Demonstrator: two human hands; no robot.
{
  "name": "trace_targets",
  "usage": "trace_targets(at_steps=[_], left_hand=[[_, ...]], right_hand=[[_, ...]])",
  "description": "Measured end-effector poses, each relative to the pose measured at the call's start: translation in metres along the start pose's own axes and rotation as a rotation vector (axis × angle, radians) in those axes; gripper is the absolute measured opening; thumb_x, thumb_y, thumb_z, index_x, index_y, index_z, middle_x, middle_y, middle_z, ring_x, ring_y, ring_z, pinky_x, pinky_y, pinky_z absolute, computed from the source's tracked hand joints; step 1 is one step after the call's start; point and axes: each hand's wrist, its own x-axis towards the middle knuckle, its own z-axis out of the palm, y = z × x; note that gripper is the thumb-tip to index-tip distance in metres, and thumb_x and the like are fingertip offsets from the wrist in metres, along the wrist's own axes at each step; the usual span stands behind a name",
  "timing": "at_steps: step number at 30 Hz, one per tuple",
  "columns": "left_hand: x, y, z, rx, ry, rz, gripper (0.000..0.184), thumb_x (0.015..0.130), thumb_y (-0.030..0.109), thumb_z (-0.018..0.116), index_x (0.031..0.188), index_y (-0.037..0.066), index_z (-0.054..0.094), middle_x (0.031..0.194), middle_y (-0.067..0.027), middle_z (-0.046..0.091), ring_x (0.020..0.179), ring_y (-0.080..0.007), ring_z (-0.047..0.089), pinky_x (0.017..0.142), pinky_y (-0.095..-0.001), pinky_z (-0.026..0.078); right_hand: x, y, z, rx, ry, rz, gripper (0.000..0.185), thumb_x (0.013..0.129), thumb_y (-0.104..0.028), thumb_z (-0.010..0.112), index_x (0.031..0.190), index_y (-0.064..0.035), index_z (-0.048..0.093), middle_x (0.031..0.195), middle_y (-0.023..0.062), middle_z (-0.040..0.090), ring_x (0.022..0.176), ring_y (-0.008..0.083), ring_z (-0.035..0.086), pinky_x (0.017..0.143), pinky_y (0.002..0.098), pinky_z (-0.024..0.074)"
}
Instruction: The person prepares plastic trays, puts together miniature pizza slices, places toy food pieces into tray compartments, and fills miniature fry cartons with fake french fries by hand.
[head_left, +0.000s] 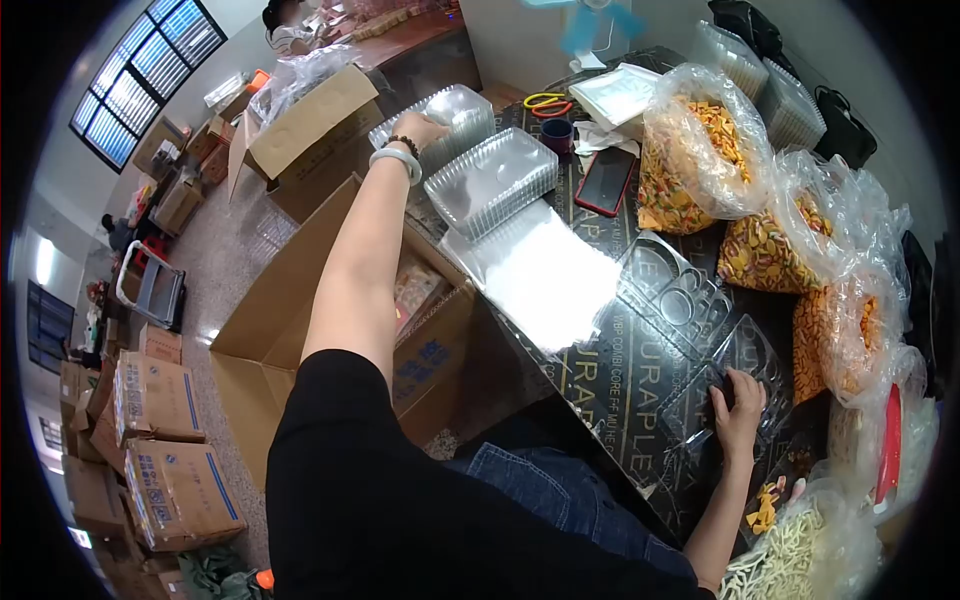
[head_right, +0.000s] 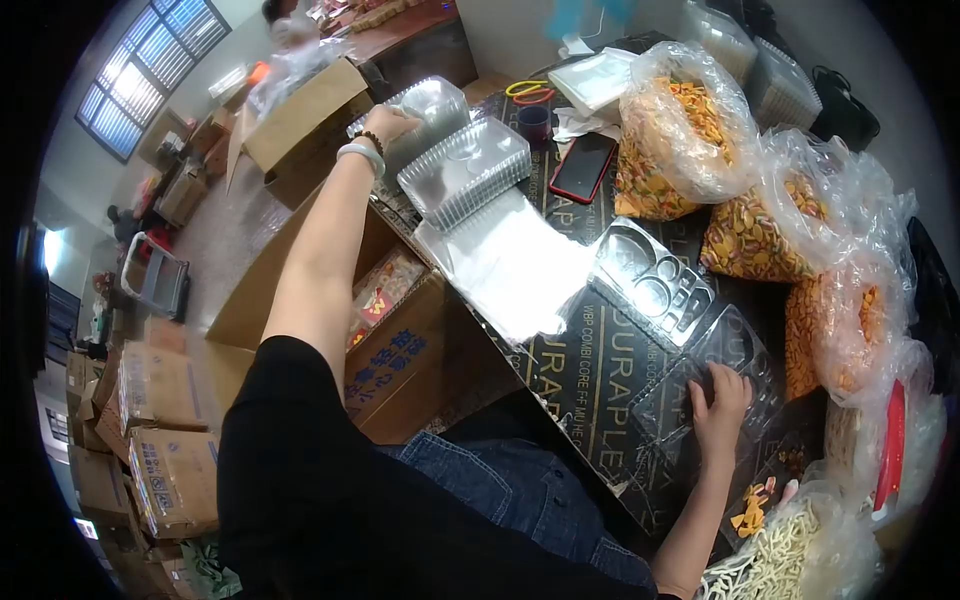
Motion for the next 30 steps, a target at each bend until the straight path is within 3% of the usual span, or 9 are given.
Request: trace_targets(at_steps=[2,3,9,12,14,20,23,28,30], left_hand=[[0.008,-0.003,0.001,-0.054,-0.022,0.035,0.021,0.070,0.020,0.075,0.074,0.000,0.068,0.063,-0.0021,0.059,0.056,-0.0098,0.054,0.052,-0.0251,0.045],[0.007,-0.001,-0.002,-0.055,-0.023,0.039,0.021,0.070,0.020,0.075,0.074,0.000,0.068,0.063,-0.0021,0.059,0.056,-0.0098,0.054,0.052,-0.0251,0.045],[0.002,-0.002,-0.017,-0.201,-0.198,0.016,0.023,0.077,0.022,0.072,0.080,-0.001,0.067,0.070,-0.0023,0.062,0.062,-0.0119,0.059,0.057,-0.0254,0.050],[0.006,-0.009,-0.017,-0.105,-0.198,0.133,0.020,0.076,0.019,0.071,0.082,0.000,0.068,0.072,-0.0060,0.064,0.064,-0.0118,0.060,0.057,-0.0258,0.051],[0.001,-0.007,-0.021,0.228,-0.135,0.418,0.020,0.074,0.015,0.067,0.087,0.000,0.067,0.074,-0.0107,0.065,0.063,-0.0139,0.061,0.060,-0.0277,0.051],[-0.013,0.008,-0.026,0.361,-0.160,0.373,0.025,0.073,0.013,0.062,0.094,0.000,0.065,0.077,-0.0133,0.066,0.067,-0.0204,0.064,0.063,-0.0312,0.051],[-0.001,-0.001,-0.020,0.480,-0.138,0.693,0.033,0.067,0.005,0.057,0.099,0.004,0.064,0.087,-0.0194,0.064,0.082,-0.0333,0.061,0.074,-0.0375,0.049],[-0.023,0.010,-0.030,0.518,-0.076,0.757,0.045,0.066,0.001,0.055,0.110,0.005,0.055,0.093,-0.0222,0.061,0.089,-0.0382,0.058,0.075,-0.0420,0.048],[-0.029,0.011,-0.032,0.533,-0.070,0.746,0.060,0.067,-0.002,0.052,0.126,0.006,0.041,0.093,-0.0237,0.060,0.087,-0.0398,0.058,0.075,-0.0448,0.047]], right_hand=[[-0.001,0.002,0.001,0.001,0.002,0.001,0.035,0.073,-0.012,0.068,0.105,-0.0026,0.057,0.103,0.0131,0.058,0.101,0.0298,0.053,0.098,0.0455,0.0308],[-0.001,0.002,0.001,0.003,0.000,0.000,0.035,0.073,-0.012,0.068,0.105,-0.0024,0.057,0.103,0.0133,0.058,0.101,0.0300,0.053,0.098,0.0453,0.0309],[-0.001,-0.002,-0.001,0.007,0.004,0.015,0.034,0.074,-0.012,0.068,0.104,-0.0020,0.058,0.103,0.0136,0.058,0.101,0.0301,0.053,0.098,0.0447,0.0312],[-0.001,-0.002,0.000,-0.004,0.018,0.008,0.034,0.073,-0.012,0.067,0.105,-0.0019,0.058,0.103,0.0138,0.058,0.101,0.0302,0.053,0.098,0.0445,0.0314],[-0.002,-0.002,0.000,0.001,0.013,0.011,0.034,0.074,-0.012,0.067,0.104,-0.0018,0.057,0.103,0.0137,0.058,0.101,0.0302,0.053,0.098,0.0445,0.0313],[-0.003,-0.005,-0.003,0.013,0.004,0.023,0.034,0.073,-0.011,0.066,0.104,-0.0019,0.056,0.103,0.0136,0.057,0.101,0.0306,0.052,0.099,0.0446,0.0306],[-0.001,-0.006,-0.002,0.026,0.035,0.030,0.035,0.073,-0.011,0.067,0.104,-0.0018,0.055,0.103,0.0138,0.057,0.102,0.0311,0.051,0.099,0.0451,0.0302],[-0.002,-0.008,-0.005,0.043,0.017,0.045,0.036,0.071,-0.011,0.068,0.103,-0.0021,0.055,0.102,0.0139,0.057,0.101,0.0317,0.051,0.098,0.0453,0.0308],[-0.002,-0.009,-0.005,0.048,0.030,0.038,0.036,0.071,-0.011,0.068,0.103,-0.0022,0.055,0.102,0.0138,0.057,0.101,0.0316,0.051,0.098,0.0453,0.0312]])
